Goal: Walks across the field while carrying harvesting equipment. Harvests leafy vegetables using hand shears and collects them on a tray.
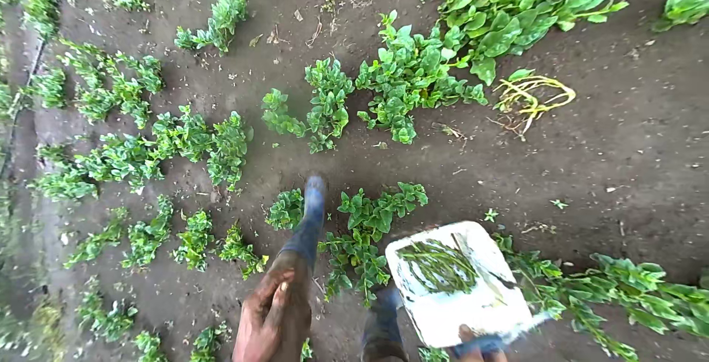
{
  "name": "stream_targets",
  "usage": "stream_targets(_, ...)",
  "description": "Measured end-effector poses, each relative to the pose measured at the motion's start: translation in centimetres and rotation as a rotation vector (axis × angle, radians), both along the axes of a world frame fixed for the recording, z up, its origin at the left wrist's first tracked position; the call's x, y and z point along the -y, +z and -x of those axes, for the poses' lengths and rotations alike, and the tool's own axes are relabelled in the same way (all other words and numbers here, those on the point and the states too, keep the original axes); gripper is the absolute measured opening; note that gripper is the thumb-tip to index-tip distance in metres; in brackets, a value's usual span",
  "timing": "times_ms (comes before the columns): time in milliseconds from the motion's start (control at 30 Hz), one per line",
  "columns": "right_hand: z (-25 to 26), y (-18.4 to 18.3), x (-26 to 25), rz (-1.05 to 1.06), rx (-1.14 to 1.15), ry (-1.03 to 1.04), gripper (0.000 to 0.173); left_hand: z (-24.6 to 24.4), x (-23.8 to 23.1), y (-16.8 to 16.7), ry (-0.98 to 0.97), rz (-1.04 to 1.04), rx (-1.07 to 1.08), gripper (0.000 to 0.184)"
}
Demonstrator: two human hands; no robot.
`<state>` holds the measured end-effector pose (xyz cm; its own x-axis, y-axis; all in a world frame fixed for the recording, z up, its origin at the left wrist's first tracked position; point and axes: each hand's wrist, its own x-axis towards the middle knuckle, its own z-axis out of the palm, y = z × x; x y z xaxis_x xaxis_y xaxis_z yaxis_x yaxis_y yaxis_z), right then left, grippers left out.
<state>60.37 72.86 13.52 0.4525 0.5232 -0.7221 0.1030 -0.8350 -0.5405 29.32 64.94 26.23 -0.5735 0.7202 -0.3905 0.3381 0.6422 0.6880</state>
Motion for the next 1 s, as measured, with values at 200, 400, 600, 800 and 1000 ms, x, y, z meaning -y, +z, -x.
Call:
stream_targets(200,12.3,-6.0,-6.4,-0.044,0.074,0.121,0.024,9.2,-7.7,-12.4,0.013,0.232,0.02,0.031)
stream_targets(400,21.7,-15.6,-15.0,-0.004,0.25,0.444,0.035,20.1,-18.3,-30.6,-0.186,0.801,0.243,0.035)
stream_targets(600,24.7,-23.3,-19.4,-0.011,0.428,0.631,0.038,25.3,-19.7,-45.8,0.101,0.684,0.122,0.083)
stream_targets(800,22.4,-30.1,-19.5,-0.155,0.406,0.701,0.033,26.2,-20.5,-53.0,0.235,0.312,0.153,0.053)
stream_targets(1000,19.2,-31.9,-19.7,-0.222,0.313,0.764,0.033,26.4,-20.3,-50.8,0.481,-0.089,0.313,0.016)
